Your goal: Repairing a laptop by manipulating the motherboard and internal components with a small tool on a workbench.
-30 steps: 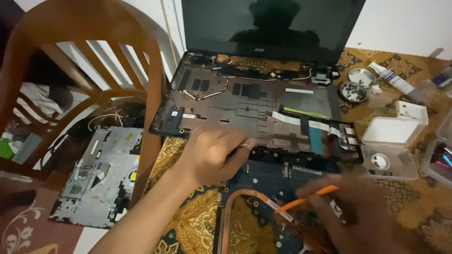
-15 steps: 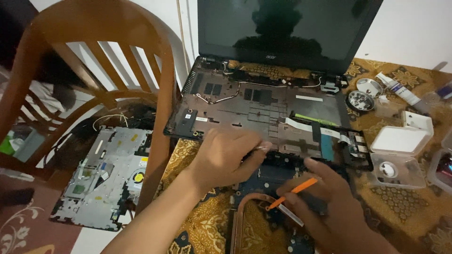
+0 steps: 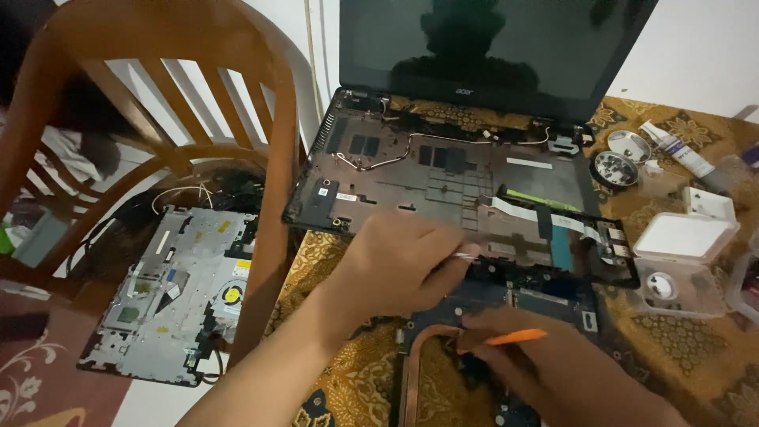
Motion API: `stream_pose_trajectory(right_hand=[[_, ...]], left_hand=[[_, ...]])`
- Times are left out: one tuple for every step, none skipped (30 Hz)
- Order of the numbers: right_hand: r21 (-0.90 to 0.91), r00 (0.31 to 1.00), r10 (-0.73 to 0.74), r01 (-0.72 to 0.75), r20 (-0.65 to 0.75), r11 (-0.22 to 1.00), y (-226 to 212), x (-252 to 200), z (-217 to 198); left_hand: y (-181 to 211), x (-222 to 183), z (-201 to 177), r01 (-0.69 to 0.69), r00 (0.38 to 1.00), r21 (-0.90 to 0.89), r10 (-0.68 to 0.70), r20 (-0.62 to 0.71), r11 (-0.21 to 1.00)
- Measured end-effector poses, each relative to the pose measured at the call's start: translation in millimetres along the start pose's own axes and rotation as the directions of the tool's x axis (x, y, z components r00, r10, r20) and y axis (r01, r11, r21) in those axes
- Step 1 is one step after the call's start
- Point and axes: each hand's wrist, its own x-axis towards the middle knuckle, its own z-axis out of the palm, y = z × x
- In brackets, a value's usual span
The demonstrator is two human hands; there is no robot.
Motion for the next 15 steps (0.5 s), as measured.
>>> stream_pose_trajectory(right_hand=[[0.015,0.991,0.133,-0.133,0.02,0.991,-5,2,-3],[0.026,0.964,0.263,-0.264,0.041,0.964,-11,5,-5],[0.023,0.965,0.26,-0.261,0.044,0.965,-11,4,-6],[-0.013,0.982,0.178,-0.179,-0.063,0.984,-12,3,-6],[-0.059,0.982,0.087,-0.098,-0.165,0.993,-13,2,-7],[-0.063,0.984,0.083,-0.094,-0.161,0.994,-23,10,-6],[0.039,0.972,0.188,-0.184,-0.142,0.982,-32,18,-5],[0.139,0.951,0.289,-0.273,-0.113,0.952,-42,26,-4],[0.138,0.951,0.287,-0.271,-0.113,0.953,-35,27,1],[0.155,0.96,0.24,-0.217,-0.146,0.964,-28,29,6],[0.169,0.965,0.191,-0.162,-0.177,0.972,-21,31,11],[0.168,0.966,0.189,-0.16,-0.176,0.973,-25,34,11],[0.143,0.967,0.2,-0.178,-0.159,0.974,-28,37,10],[0.118,0.967,0.212,-0.196,-0.143,0.974,-31,40,10],[0.115,0.967,0.212,-0.197,-0.142,0.974,-26,40,13]], left_hand=[[0,0,-1,-0.02,1.0,0.002,0.02,-0.017,1.0],[1,0,-2,-0.039,0.999,0.005,0.04,-0.033,0.999],[0,-1,-3,-0.037,0.999,0.009,0.037,-0.036,0.999],[0,-2,-3,-0.034,0.998,0.047,0.037,-0.051,0.998],[0,-2,-3,-0.03,0.997,0.086,0.036,-0.067,0.996],[-2,-5,-3,-0.027,0.997,0.091,0.033,-0.071,0.995],[-5,-7,-2,0.003,0.996,0.112,0.007,-0.091,0.994],[-7,-8,-1,0.033,0.994,0.132,-0.018,-0.111,0.991],[-7,-7,-4,0.033,0.994,0.133,-0.018,-0.112,0.991],[-7,-7,-6,0.045,0.989,0.115,-0.028,-0.142,0.992],[-7,-6,-10,0.058,0.984,0.098,-0.04,-0.172,0.994],[-7,-5,-12,0.059,0.984,0.1,-0.041,-0.173,0.993],[-7,-4,-13,0.054,0.98,0.091,-0.036,-0.196,0.994],[-7,-3,-14,0.049,0.975,0.082,-0.03,-0.219,0.995],[-8,-5,-13,0.05,0.975,0.081,-0.031,-0.221,0.995]])
